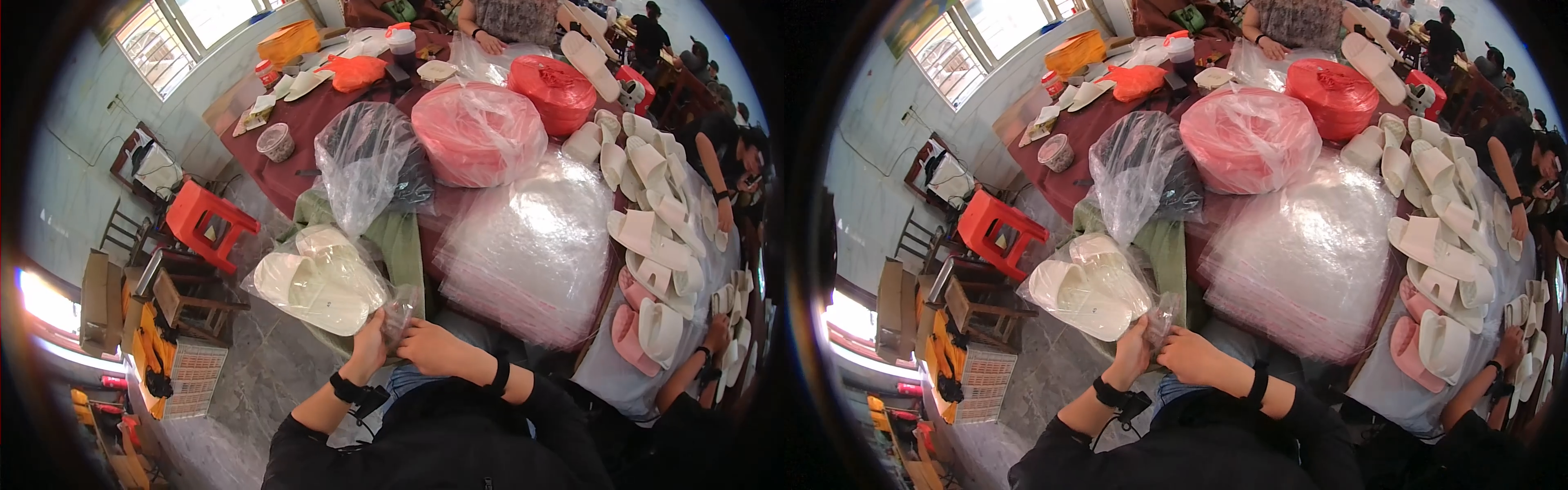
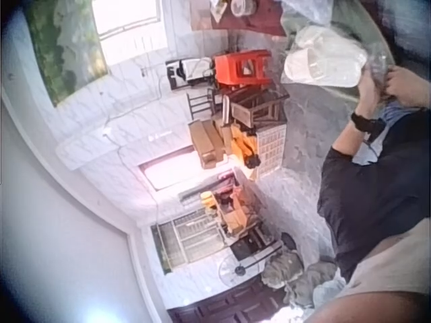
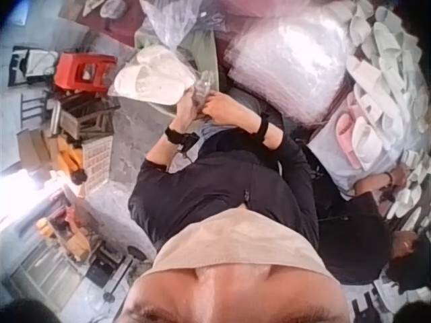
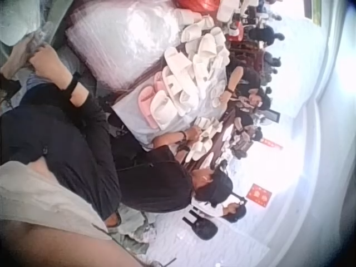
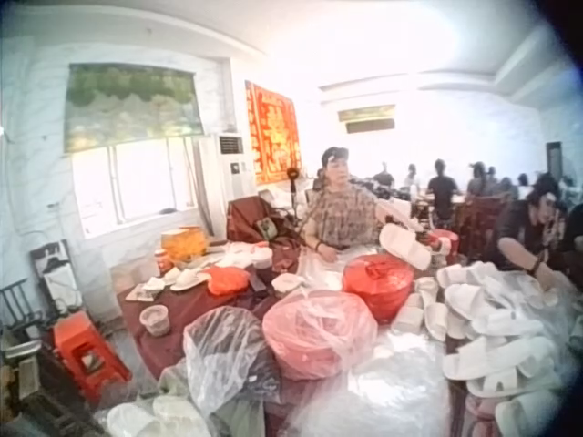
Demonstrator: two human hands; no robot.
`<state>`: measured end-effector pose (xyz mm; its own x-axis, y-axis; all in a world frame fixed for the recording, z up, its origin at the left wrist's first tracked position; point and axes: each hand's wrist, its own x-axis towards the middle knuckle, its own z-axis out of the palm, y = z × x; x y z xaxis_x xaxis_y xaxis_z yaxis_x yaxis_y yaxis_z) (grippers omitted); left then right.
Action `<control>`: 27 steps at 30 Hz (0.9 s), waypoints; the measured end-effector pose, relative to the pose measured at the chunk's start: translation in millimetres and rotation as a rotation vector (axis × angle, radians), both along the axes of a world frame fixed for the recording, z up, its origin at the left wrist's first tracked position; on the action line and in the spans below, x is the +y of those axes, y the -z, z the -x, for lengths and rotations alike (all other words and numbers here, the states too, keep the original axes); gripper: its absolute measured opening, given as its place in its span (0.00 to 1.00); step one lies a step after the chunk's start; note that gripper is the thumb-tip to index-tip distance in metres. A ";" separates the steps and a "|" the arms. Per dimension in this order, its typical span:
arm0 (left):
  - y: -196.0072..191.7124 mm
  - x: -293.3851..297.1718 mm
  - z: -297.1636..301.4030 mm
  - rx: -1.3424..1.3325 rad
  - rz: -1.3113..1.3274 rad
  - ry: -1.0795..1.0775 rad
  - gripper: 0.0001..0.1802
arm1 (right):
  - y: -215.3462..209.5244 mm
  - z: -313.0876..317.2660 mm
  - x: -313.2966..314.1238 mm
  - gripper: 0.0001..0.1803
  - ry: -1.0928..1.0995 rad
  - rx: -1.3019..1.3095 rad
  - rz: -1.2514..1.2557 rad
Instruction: Packaging and organizing manufactured slippers at a work table.
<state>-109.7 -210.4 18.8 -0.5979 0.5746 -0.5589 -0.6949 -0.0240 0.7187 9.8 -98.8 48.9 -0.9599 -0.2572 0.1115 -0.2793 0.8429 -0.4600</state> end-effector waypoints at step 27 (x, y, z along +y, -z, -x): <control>15.2 -35.2 61.7 0.879 0.444 0.958 0.21 | -10.4 -5.0 6.4 0.05 0.010 0.037 -0.152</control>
